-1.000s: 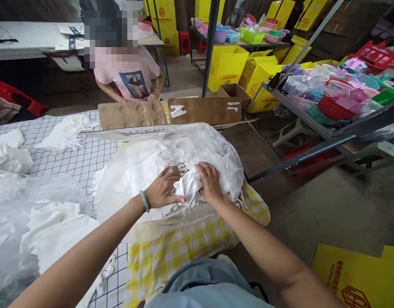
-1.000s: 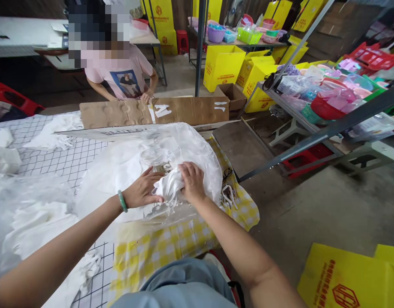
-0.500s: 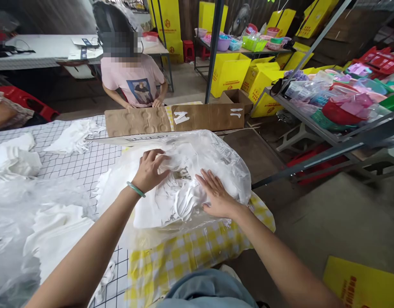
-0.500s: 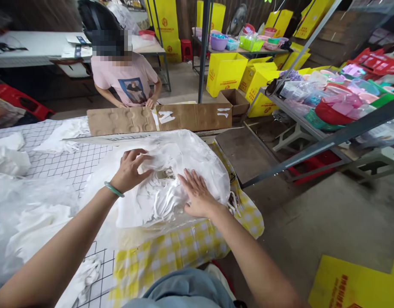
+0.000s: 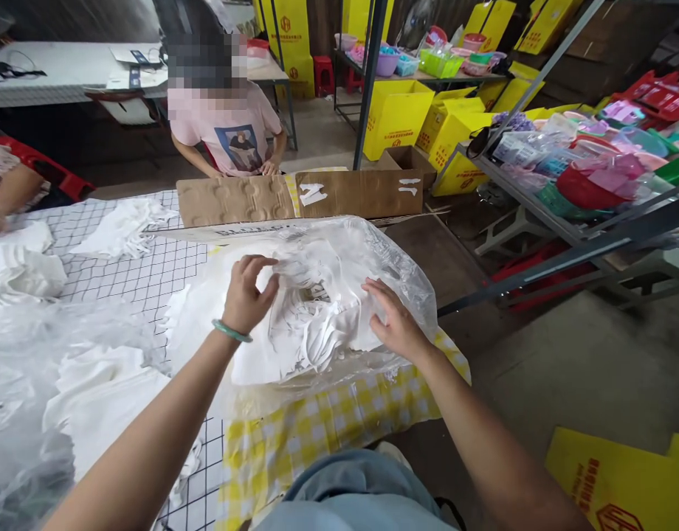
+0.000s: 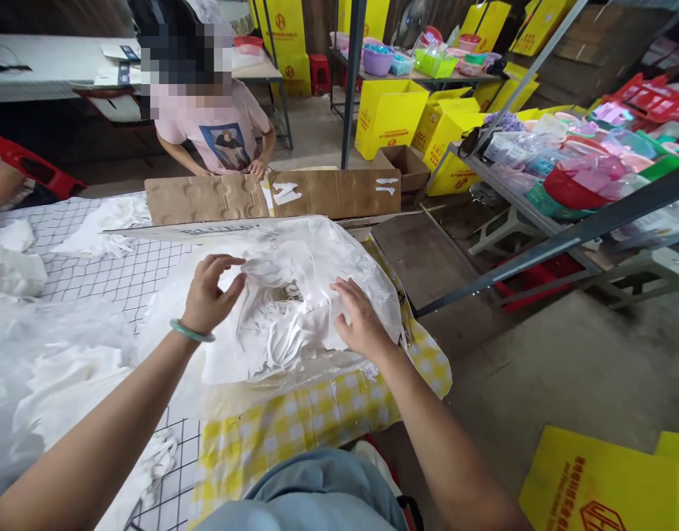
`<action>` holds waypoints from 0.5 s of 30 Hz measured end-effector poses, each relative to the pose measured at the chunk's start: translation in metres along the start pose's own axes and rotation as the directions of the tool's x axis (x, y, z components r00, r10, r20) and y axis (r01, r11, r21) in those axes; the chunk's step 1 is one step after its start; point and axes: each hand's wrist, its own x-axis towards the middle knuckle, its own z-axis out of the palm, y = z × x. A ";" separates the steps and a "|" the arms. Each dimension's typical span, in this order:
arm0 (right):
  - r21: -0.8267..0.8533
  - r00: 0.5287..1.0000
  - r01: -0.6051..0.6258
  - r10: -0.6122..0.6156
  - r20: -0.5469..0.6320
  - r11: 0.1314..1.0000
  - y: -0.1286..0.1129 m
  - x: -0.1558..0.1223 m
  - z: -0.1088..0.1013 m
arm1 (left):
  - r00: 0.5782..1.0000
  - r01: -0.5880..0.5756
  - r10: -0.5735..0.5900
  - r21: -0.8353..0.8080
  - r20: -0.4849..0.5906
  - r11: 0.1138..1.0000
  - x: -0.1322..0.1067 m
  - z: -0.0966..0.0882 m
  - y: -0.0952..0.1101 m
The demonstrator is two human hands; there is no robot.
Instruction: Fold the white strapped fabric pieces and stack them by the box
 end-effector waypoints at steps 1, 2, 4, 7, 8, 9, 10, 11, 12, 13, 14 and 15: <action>-0.077 0.998 0.043 -0.039 0.054 0.996 -0.004 -0.003 0.002 | 1.000 -0.018 0.018 -0.023 -0.010 1.000 -0.010 0.001 0.010; -0.151 0.990 0.103 -0.087 0.111 0.983 -0.009 -0.005 0.007 | 0.999 -0.036 0.036 -0.051 0.002 0.998 -0.021 0.002 0.018; -0.264 0.954 0.263 -0.210 0.214 0.928 -0.020 -0.007 0.020 | 0.997 -0.045 0.051 -0.110 0.052 0.993 -0.043 0.005 0.027; -0.302 0.883 0.455 -0.379 0.278 0.838 -0.027 -0.002 0.044 | 0.990 -0.016 0.042 -0.183 0.137 0.983 -0.066 0.009 0.021; -0.279 0.876 0.469 -0.401 0.267 0.838 -0.026 0.001 0.050 | 0.981 -0.020 0.059 -0.203 0.184 0.979 -0.070 0.010 0.016; -0.236 0.884 0.455 -0.403 0.236 0.859 -0.022 0.005 0.055 | 0.966 -0.033 0.086 -0.216 0.242 0.976 -0.073 0.010 0.010; -0.175 0.904 0.416 -0.385 0.186 0.893 -0.018 0.010 0.058 | 0.946 -0.050 0.117 -0.220 0.303 0.974 -0.075 0.010 0.006; -0.100 0.932 0.356 -0.345 0.114 0.929 -0.012 0.014 0.059 | 0.923 -0.067 0.143 -0.216 0.358 0.974 -0.077 0.010 0.003; -0.015 0.958 0.286 -0.286 0.035 0.958 -0.006 0.018 0.059 | 0.903 -0.076 0.152 -0.201 0.401 0.977 -0.077 0.010 0.001; 0.068 0.976 0.218 -0.215 -0.040 0.974 -0.001 0.022 0.058 | 0.892 -0.075 0.145 -0.176 0.429 0.982 -0.077 0.009 0.002; 0.135 0.984 0.160 -0.147 -0.101 0.978 0.003 0.024 0.057 | 0.889 -0.069 0.126 -0.145 0.439 0.987 -0.076 0.009 0.005; 0.176 0.985 0.120 -0.094 -0.146 0.977 0.005 0.026 0.057 | 0.891 -0.064 0.107 -0.112 0.442 0.992 -0.076 0.009 0.009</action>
